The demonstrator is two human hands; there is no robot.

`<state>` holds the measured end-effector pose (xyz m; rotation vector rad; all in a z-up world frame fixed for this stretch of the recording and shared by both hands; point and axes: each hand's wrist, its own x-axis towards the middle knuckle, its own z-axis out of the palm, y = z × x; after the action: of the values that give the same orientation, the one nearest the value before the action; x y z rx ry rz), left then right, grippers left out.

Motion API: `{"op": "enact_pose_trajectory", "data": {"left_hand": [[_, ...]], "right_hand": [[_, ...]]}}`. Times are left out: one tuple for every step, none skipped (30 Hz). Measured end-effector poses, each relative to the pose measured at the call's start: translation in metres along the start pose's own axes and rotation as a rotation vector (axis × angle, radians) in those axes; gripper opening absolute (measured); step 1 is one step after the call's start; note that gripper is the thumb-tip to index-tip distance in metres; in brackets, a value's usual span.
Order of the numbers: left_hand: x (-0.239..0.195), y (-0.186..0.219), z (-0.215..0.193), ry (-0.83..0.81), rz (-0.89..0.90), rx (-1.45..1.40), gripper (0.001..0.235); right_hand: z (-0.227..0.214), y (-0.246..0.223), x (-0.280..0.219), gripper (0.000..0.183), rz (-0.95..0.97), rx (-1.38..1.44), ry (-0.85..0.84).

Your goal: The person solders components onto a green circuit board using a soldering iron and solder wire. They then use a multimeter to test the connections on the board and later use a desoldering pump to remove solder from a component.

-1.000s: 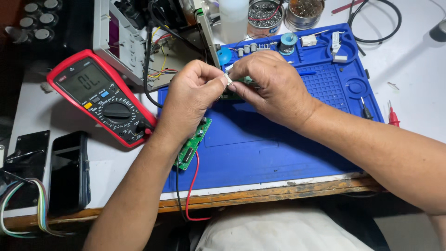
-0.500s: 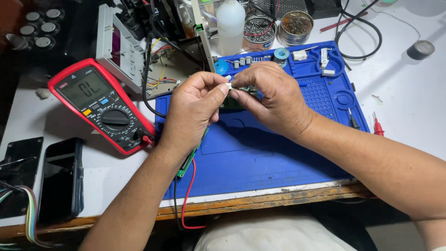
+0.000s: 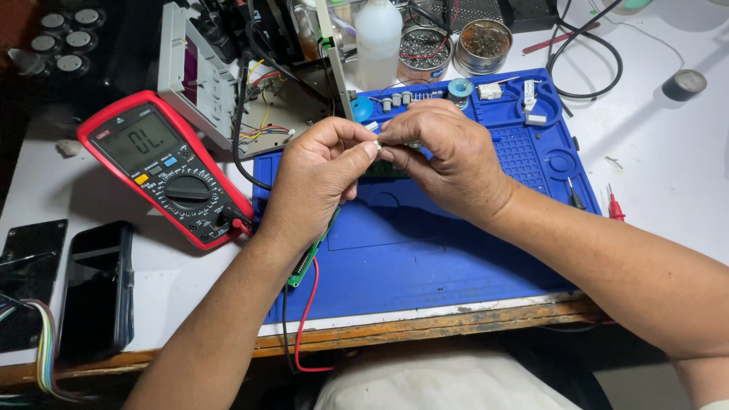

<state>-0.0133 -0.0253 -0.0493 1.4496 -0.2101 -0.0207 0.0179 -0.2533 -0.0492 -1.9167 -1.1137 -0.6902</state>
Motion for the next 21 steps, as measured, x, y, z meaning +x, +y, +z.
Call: {"op": "enact_pose_trajectory", "data": {"left_hand": [[0.0000, -0.0001, 0.0001, 0.000, 0.000, 0.000, 0.007], [0.0001, -0.0002, 0.0002, 0.005, -0.007, -0.004, 0.007], [0.0002, -0.0002, 0.0004, 0.011, -0.014, -0.008, 0.007], [0.0002, -0.0009, 0.0001, 0.010, -0.015, -0.007, 0.007], [0.0004, -0.0016, -0.0002, 0.010, -0.017, -0.020, 0.007], [0.0005, -0.0024, -0.0002, 0.009, -0.020, -0.034, 0.007], [0.0007, -0.0030, -0.0003, 0.008, -0.021, -0.034, 0.007], [0.0006, -0.0035, -0.0005, 0.007, -0.016, -0.038, 0.006], [0.0006, -0.0041, -0.0007, 0.005, -0.012, -0.042, 0.006], [0.0005, -0.0042, -0.0006, 0.006, -0.012, -0.042, 0.006], [0.0005, -0.0042, -0.0005, 0.007, -0.015, -0.048, 0.005], [0.0004, -0.0044, -0.0003, 0.008, -0.019, -0.054, 0.005], [0.0001, -0.0036, -0.0001, 0.008, -0.019, -0.053, 0.005], [-0.0001, -0.0027, 0.0002, 0.010, -0.022, -0.052, 0.005], [-0.0002, -0.0019, 0.0004, 0.011, -0.025, -0.051, 0.005], [0.0003, -0.0022, 0.0004, 0.011, -0.025, -0.051, 0.005], [0.0008, -0.0024, 0.0005, 0.016, -0.023, -0.046, 0.005], [0.0011, -0.0025, 0.0004, 0.022, -0.020, -0.041, 0.005], [0.0005, -0.0011, 0.0001, 0.023, -0.020, -0.040, 0.005], [0.0002, 0.0002, -0.0001, 0.025, -0.022, -0.029, 0.005], [-0.0001, 0.0015, -0.0002, 0.028, -0.024, -0.018, 0.005]], "right_hand": [[0.0001, 0.0006, -0.0001, 0.018, 0.000, 0.000, 0.000], [0.0002, 0.0012, -0.0002, 0.018, -0.001, 0.000, -0.002], [0.0003, 0.0018, -0.0003, 0.018, -0.003, 0.000, -0.004], [0.0003, 0.0017, 0.0002, 0.018, -0.003, 0.000, -0.003], [0.0004, 0.0017, 0.0007, 0.017, -0.011, 0.004, -0.005], [0.0002, 0.0016, 0.0010, 0.017, -0.018, 0.007, -0.007], [0.0001, 0.0016, 0.0011, 0.017, -0.018, 0.007, -0.006], [0.0001, 0.0016, 0.0012, 0.016, -0.021, 0.009, -0.006], [0.0001, 0.0014, 0.0013, 0.016, -0.024, 0.010, -0.006], [0.0001, 0.0011, 0.0014, 0.016, -0.024, 0.011, -0.006], [0.0001, 0.0008, 0.0015, 0.016, -0.023, 0.016, -0.006], [0.0000, 0.0004, 0.0014, 0.016, -0.022, 0.020, -0.006], [-0.0001, 0.0005, 0.0014, 0.016, -0.022, 0.020, -0.006], [-0.0003, 0.0006, 0.0014, 0.016, -0.021, 0.019, -0.007], [-0.0005, 0.0007, 0.0014, 0.016, -0.020, 0.017, -0.007], [-0.0014, -0.0008, 0.0016, 0.016, -0.020, 0.017, -0.007], [-0.0022, -0.0024, 0.0018, 0.015, 0.042, 0.016, -0.021], [-0.0029, -0.0040, 0.0020, 0.015, 0.104, 0.016, -0.035], [-0.0021, -0.0018, 0.0002, 0.015, 0.104, 0.017, -0.035], [-0.0015, 0.0003, -0.0018, 0.017, 0.145, -0.009, -0.051], [-0.0009, 0.0024, -0.0038, 0.020, 0.186, -0.034, -0.068]]}}
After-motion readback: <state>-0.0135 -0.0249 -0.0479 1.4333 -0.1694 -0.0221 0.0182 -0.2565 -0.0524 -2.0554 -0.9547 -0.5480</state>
